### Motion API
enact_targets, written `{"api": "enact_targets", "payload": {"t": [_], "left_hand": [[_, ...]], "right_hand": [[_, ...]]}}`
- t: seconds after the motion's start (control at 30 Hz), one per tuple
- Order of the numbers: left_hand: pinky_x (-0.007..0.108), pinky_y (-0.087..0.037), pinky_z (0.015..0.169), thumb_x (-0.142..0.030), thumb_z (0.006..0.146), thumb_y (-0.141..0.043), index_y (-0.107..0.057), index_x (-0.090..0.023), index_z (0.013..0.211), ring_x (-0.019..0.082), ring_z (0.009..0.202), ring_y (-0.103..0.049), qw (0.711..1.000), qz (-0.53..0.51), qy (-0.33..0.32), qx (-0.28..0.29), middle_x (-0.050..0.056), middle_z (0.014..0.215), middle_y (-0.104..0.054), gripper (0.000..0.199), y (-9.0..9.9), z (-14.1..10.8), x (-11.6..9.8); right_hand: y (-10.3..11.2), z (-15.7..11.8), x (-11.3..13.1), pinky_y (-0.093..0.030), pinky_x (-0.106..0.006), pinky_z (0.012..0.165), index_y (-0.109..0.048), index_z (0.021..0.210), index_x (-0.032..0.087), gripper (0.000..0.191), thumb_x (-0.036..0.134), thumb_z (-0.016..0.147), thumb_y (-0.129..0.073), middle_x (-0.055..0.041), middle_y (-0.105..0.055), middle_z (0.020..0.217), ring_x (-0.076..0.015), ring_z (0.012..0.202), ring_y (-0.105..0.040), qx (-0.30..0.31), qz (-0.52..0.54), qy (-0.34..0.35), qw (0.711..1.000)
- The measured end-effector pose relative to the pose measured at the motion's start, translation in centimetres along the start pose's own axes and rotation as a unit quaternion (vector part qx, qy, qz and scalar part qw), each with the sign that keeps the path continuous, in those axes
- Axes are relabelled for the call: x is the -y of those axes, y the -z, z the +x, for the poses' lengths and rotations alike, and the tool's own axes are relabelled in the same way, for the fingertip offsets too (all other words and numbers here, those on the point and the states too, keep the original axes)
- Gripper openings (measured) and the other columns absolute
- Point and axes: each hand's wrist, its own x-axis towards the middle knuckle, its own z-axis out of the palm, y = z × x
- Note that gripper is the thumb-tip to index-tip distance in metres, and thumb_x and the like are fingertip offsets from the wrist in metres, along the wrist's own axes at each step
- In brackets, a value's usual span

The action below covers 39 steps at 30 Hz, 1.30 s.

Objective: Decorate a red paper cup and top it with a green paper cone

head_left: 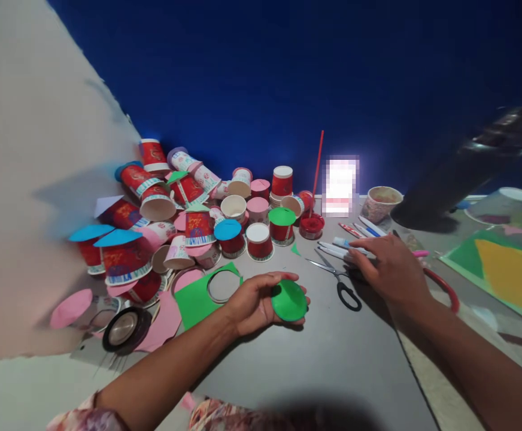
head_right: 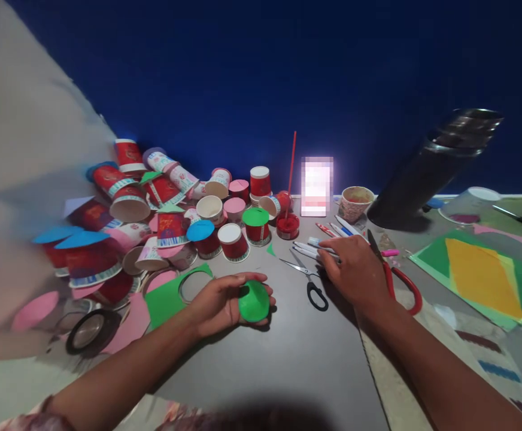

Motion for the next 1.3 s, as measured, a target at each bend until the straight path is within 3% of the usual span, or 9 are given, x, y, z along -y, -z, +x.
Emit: {"api": "enact_targets", "payload": {"t": [0.17,0.4,0.87,0.9,0.97,1.03,1.07,1.17,1.3], "left_hand": [[0.053,-0.059,0.086,-0.025,0.090,-0.061,-0.072,-0.010,0.112,0.036,0.103,-0.073,1.000,0.002,-0.005,0.004,0.019,0.111,-0.075,0.029,0.1,0.2,0.5],[0.052,-0.056,0.092,-0.034,0.097,-0.057,-0.073,-0.009,0.112,0.032,0.101,-0.073,1.000,-0.009,-0.012,-0.021,0.021,0.114,-0.076,0.033,-0.1,0.2,0.4],[0.046,-0.056,0.087,-0.034,0.100,-0.055,-0.071,-0.007,0.110,0.025,0.086,-0.073,0.996,-0.058,-0.011,-0.071,0.016,0.102,-0.076,0.033,0.1,0.1,0.3],[0.045,-0.057,0.086,-0.033,0.100,-0.055,-0.071,-0.007,0.110,0.024,0.087,-0.073,0.996,-0.057,-0.008,-0.071,0.016,0.103,-0.076,0.033,0.1,0.1,0.4],[0.044,-0.057,0.084,-0.033,0.099,-0.055,-0.072,-0.008,0.110,0.024,0.088,-0.073,0.996,-0.050,-0.004,-0.072,0.017,0.105,-0.076,0.032,0.2,0.2,0.4],[0.045,-0.058,0.083,-0.034,0.098,-0.057,-0.072,-0.009,0.110,0.026,0.090,-0.073,0.997,-0.044,-0.006,-0.070,0.018,0.108,-0.076,0.032,0.3,0.2,0.4],[0.046,-0.058,0.084,-0.034,0.097,-0.057,-0.072,-0.009,0.110,0.026,0.091,-0.073,0.997,-0.044,-0.006,-0.068,0.018,0.109,-0.076,0.032,0.3,0.2,0.4],[0.045,-0.059,0.083,-0.034,0.095,-0.061,-0.073,-0.009,0.110,0.027,0.091,-0.074,0.997,-0.049,-0.004,-0.061,0.017,0.109,-0.076,0.031,0.4,0.2,0.5],[0.044,-0.059,0.081,-0.035,0.096,-0.061,-0.073,-0.009,0.111,0.026,0.086,-0.074,0.997,-0.050,-0.003,-0.054,0.016,0.105,-0.076,0.032,0.5,0.2,0.5]], "right_hand": [[0.2,-0.2,0.6,-0.055,-0.039,0.070,-0.075,0.102,0.020,0.027,0.036,0.097,-0.055,-0.0107,-0.080,0.094,-0.0267,0.077,-0.073,0.015,0.030,-0.013,0.999],[-0.2,-0.5,1.1,-0.056,-0.041,0.078,-0.077,0.096,0.022,0.027,0.038,0.094,-0.055,-0.0102,-0.081,0.096,-0.0296,0.090,-0.076,0.042,0.061,-0.035,0.997],[1.3,0.4,2.7,-0.052,-0.036,0.061,-0.079,0.087,0.023,0.029,0.047,0.089,-0.063,-0.0075,-0.079,0.083,-0.0246,0.067,-0.069,0.083,0.145,-0.145,0.975],[1.8,0.8,3.0,-0.050,-0.034,0.057,-0.080,0.087,0.023,0.030,0.050,0.086,-0.068,-0.0079,-0.079,0.081,-0.0228,0.064,-0.067,0.100,0.205,-0.215,0.950],[3.0,1.5,3.4,-0.040,-0.029,0.047,-0.080,0.087,0.021,0.040,0.059,0.077,-0.078,-0.0085,-0.076,0.076,-0.0162,0.052,-0.056,0.134,0.346,-0.325,0.870],[4.3,2.3,3.9,-0.030,-0.025,0.043,-0.079,0.083,0.019,0.049,0.063,0.064,-0.087,-0.0076,-0.072,0.071,-0.0108,0.047,-0.046,0.144,0.429,-0.387,0.803],[4.8,2.7,4.2,-0.028,-0.024,0.043,-0.078,0.080,0.018,0.051,0.063,0.059,-0.090,-0.0070,-0.071,0.069,-0.0095,0.047,-0.043,0.144,0.442,-0.401,0.790],[5.5,3.8,5.1,-0.030,-0.024,0.044,-0.078,0.075,0.018,0.053,0.065,0.055,-0.091,-0.0062,-0.069,0.066,-0.0102,0.049,-0.044,0.174,0.419,-0.397,0.798],[4.4,5.0,6.4,-0.035,-0.026,0.046,-0.076,0.072,0.020,0.045,0.065,0.075,-0.077,-0.0050,-0.069,0.065,-0.0121,0.050,-0.047,0.277,0.340,-0.288,0.851]]}}
